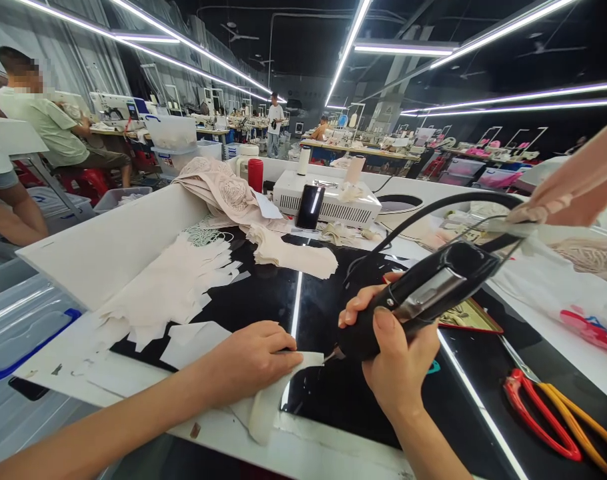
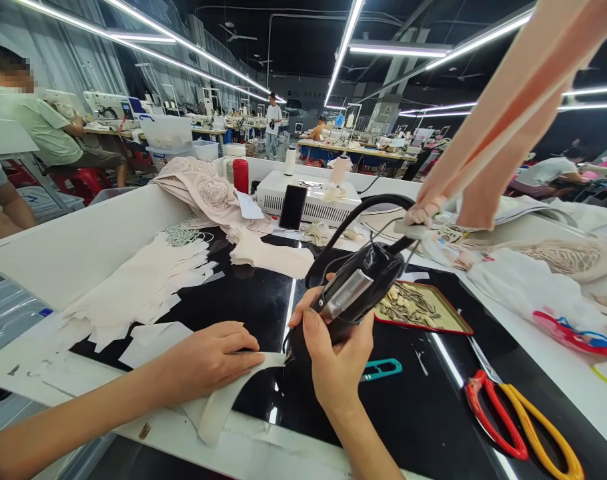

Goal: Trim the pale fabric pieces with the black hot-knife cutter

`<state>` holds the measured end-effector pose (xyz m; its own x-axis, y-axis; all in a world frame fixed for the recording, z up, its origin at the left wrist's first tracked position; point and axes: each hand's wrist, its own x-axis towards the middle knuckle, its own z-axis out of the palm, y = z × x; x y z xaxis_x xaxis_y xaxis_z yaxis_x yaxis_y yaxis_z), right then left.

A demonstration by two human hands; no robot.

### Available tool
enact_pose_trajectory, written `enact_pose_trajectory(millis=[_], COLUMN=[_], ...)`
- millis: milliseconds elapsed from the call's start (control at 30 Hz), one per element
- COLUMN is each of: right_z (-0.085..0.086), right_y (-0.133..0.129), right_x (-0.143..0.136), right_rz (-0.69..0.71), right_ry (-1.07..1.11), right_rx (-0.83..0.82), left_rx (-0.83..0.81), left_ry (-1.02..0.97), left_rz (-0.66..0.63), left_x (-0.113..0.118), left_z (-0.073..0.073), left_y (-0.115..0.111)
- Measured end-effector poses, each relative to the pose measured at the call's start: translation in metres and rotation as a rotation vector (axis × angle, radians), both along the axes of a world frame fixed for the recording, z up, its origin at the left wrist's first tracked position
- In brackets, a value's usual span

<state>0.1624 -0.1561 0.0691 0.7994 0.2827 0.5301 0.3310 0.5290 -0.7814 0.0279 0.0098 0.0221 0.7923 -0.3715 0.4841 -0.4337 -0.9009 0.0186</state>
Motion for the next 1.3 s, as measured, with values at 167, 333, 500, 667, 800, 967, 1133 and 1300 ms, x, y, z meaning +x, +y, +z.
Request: enact_pose_trajectory(millis=[167, 333, 500, 667, 800, 967, 1133, 1300], right_z=[0.001, 0.003, 0.006, 0.013, 0.013, 0.008, 0.009, 0.009], right_y=[0.000, 0.000, 0.000, 0.006, 0.009, 0.007, 0.011, 0.020], right_x=[0.000, 0.000, 0.000, 0.002, 0.002, 0.001, -0.001, -0.005], right_rz=[-0.006, -0.036, -0.035, -0.055, -0.067, -0.062, -0.038, -0.005], right_ry=[0.009, 0.030, 0.037, 0.047, 0.049, 0.052, 0.051, 0.044], right_rx=[0.018, 0.022, 0.024, 0.041, 0.026, 0.013, 0.026, 0.058], left_rx=[-0.039, -0.085, -0.136, -0.141, -0.153, -0.156, -0.177, -0.172], left_ry=[-0.041, -0.056, -0.066, -0.087, -0.097, -0.082, -0.071, -0.063], left_rz=[0.025, 0.033, 0.028, 0.017, 0.016, 0.001, -0.002, 0.005], left_x=[-0.006, -0.008, -0.010, -0.010, -0.009, -0.010, -0.011, -0.012], left_z=[-0.003, -0.005, -0.009, -0.013, -0.014, -0.014, -0.016, -0.017], left_y=[0.001, 0.000, 0.000, 0.000, 0.000, 0.001, 0.002, 0.002])
